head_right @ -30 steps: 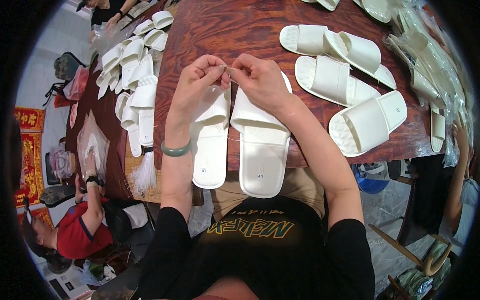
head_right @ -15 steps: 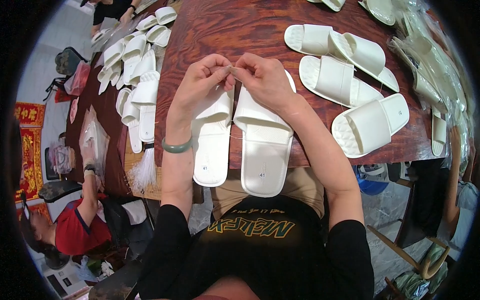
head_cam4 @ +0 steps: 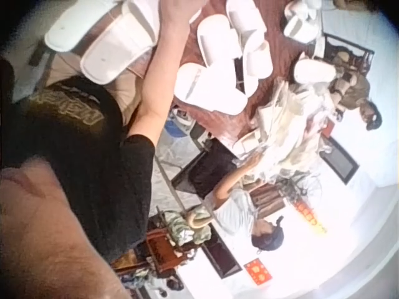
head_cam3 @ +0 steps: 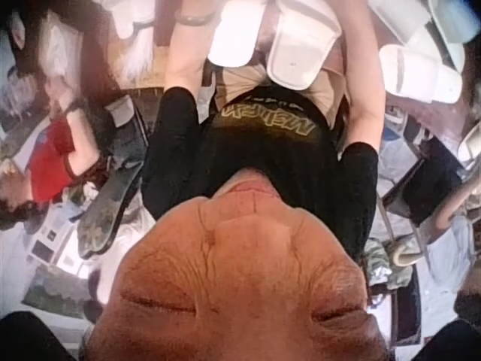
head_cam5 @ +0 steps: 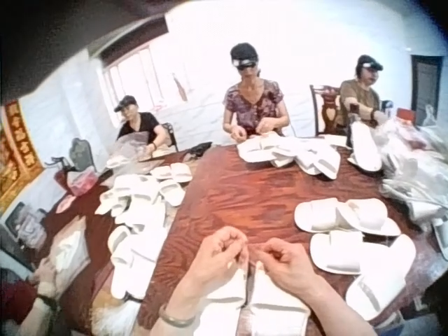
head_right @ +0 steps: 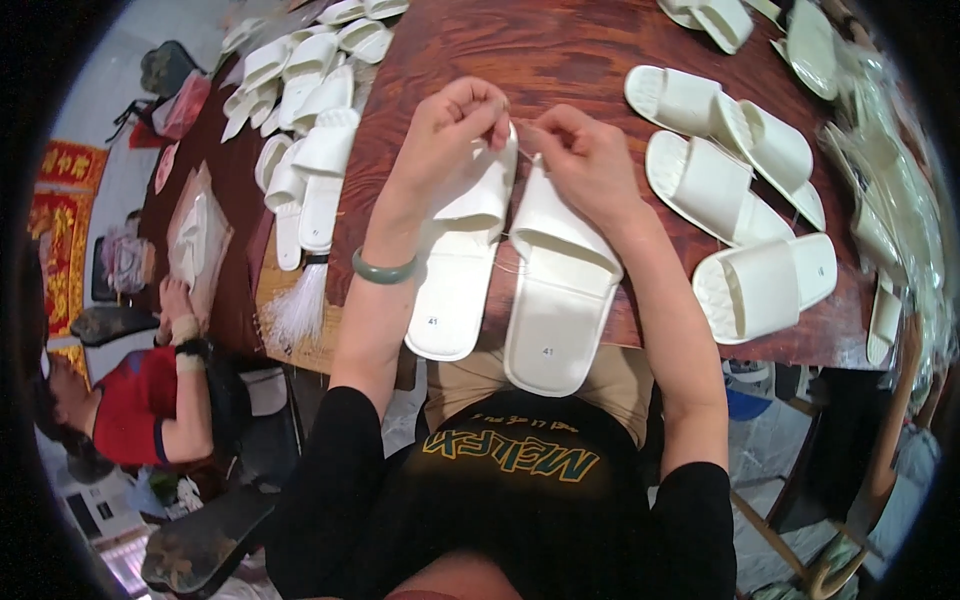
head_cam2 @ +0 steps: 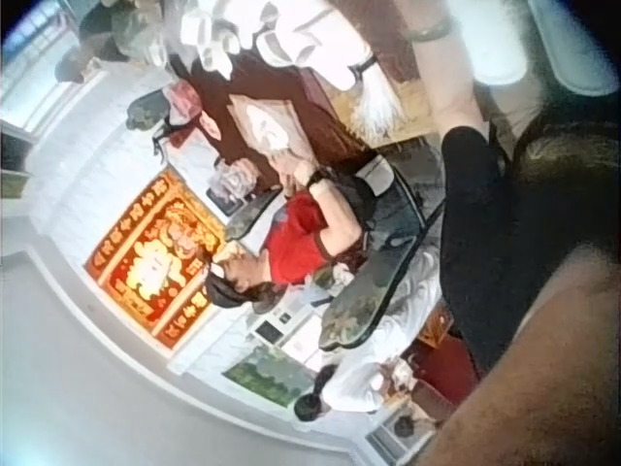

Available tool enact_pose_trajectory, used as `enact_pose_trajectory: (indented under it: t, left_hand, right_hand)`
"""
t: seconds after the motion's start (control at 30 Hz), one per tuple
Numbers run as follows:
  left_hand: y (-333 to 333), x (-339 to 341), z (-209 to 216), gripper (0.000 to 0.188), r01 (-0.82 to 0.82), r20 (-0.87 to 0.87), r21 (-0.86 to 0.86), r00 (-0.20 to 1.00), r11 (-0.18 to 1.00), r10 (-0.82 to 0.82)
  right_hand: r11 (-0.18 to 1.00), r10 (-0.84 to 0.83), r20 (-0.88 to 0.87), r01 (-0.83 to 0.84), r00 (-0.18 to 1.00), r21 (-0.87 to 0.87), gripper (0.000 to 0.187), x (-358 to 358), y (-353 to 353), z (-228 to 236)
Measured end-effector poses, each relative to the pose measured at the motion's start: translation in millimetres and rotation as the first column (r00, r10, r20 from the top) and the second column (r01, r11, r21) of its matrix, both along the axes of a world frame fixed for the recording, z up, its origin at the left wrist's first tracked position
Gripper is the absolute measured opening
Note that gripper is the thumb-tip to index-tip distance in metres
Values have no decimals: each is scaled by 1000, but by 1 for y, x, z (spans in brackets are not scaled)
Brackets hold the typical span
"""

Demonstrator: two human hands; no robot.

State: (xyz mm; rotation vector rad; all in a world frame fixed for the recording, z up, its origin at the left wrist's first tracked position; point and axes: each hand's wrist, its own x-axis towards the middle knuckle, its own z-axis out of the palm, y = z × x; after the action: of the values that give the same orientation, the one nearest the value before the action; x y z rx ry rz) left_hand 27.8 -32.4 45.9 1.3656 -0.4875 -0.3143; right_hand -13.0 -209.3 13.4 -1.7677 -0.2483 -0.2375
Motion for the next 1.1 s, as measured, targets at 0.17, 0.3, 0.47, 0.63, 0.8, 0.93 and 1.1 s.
enact_pose_trajectory:
  t: [0.17, 0.3, 0.47, 0.63, 0.8, 0.93, 1.1]
  left_hand:
    - [33, 21, 6, 8, -231, 154, -423, 935, 876, 321]
    - [69, 10, 68, 6, -300, 448, -463, 732, 834, 512]
    - [93, -110, 108, 47, 42, 659, -204, 745, 978, 105]
    - [27, -141, 5, 66, -378, 447, 755, 895, 535, 2]
    - [-11, -98, -29, 56, -502, 506, 769, 856, 395, 102]
    - [-15, -80, -35, 30, -567, 542, 707, 818, 422, 191]
    - [35, -53, -45, 28, -524, 415, 556, 847, 645, 331]
  right_hand:
    - [971, -160, -46, 166, 986, 172, 23, 9, -5, -1]
    - [970, -176, -89, 188, 980, 153, 27, 13, -8, -5]
    - [961, -127, -113, 150, 985, 233, 28, 15, -15, -12]
    - [956, -125, -22, 126, 992, 264, 27, 20, -14, -15]
    - [945, -136, -43, 143, 990, 293, 22, 14, -15, -8]
    - [977, -136, 93, 118, 986, 180, 16, 10, -5, 2]
    - [989, -47, 493, 111, 869, -102, 24, -24, -5, 24]
